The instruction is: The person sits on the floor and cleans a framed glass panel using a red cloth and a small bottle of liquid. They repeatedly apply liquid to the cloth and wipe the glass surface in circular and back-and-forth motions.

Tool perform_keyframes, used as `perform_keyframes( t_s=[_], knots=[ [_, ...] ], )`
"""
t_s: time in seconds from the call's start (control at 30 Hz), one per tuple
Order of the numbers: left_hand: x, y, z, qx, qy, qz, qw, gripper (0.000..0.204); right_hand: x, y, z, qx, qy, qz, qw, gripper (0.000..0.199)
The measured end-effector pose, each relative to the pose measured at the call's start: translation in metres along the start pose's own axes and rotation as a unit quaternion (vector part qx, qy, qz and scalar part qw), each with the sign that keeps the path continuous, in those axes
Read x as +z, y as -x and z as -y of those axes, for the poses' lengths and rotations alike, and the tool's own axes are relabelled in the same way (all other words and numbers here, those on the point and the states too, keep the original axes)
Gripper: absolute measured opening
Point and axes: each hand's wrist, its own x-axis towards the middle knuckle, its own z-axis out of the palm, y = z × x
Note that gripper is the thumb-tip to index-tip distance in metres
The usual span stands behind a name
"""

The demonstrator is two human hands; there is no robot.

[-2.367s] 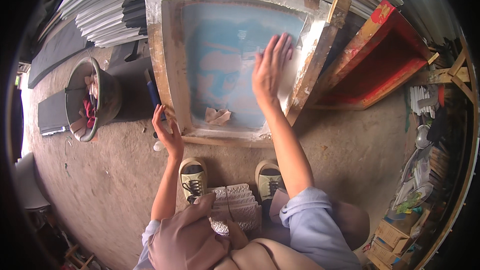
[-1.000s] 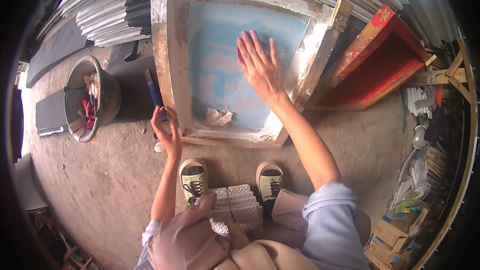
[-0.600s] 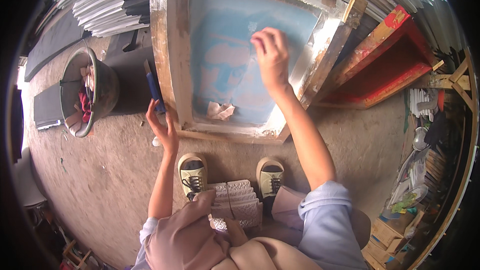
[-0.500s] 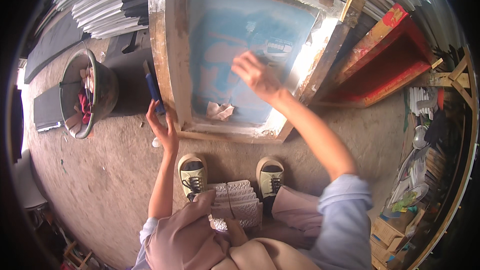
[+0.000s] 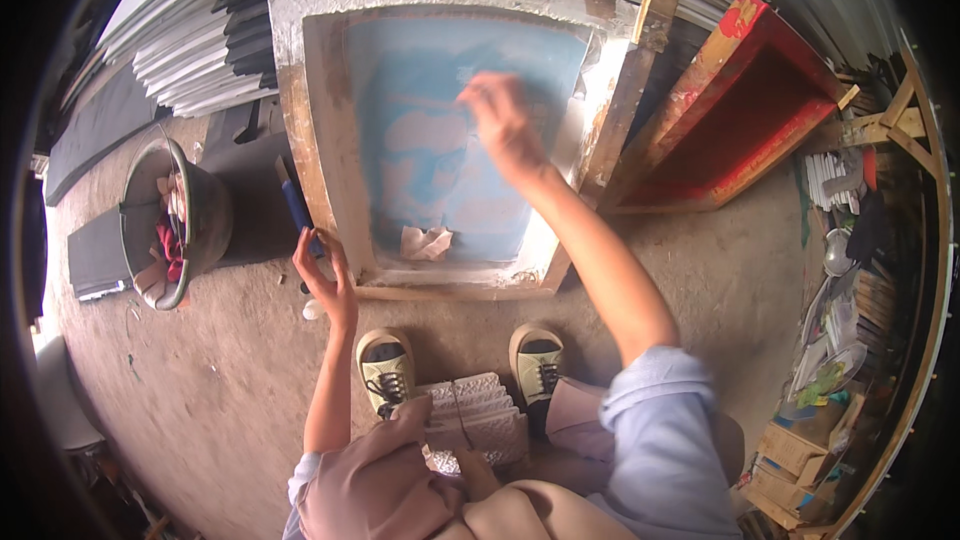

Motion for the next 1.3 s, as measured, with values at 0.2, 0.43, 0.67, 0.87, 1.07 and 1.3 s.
perform_keyframes(
  t_s=[0.2, 0.43, 0.67, 0.87, 1.07, 1.3],
  knots=[
    [0.0, -0.002, 0.0, 0.008, -0.012, 0.001, 1.0, 0.047, 0.004, -0.013, -0.004, 0.056, 0.006, -0.111, 0.992, 0.017],
    [0.003, -0.002, 0.0, 0.008, -0.01, -0.001, 1.0, 0.047, 0.003, -0.003, -0.003, 0.08, -0.036, -0.069, 0.994, 0.021],
    [0.003, -0.001, -0.006, -0.003, -0.09, 0.059, 0.994, 0.061, -0.015, -0.004, -0.018, 0.242, 0.002, -0.158, 0.957, 0.015],
    [0.019, 0.008, -0.002, 0.007, -0.119, 0.074, 0.99, 0.078, -0.009, 0.071, 0.002, 0.139, -0.001, -0.026, 0.99, 0.014],
    [0.017, 0.011, 0.003, 0.024, -0.13, 0.083, 0.988, 0.079, -0.002, 0.026, -0.004, 0.204, 0.07, -0.226, 0.95, 0.01],
    [0.017, 0.011, 0.002, 0.023, -0.115, 0.095, 0.989, 0.082, -0.01, 0.042, -0.012, 0.24, 0.064, -0.255, 0.934, 0.013]
  ],
)
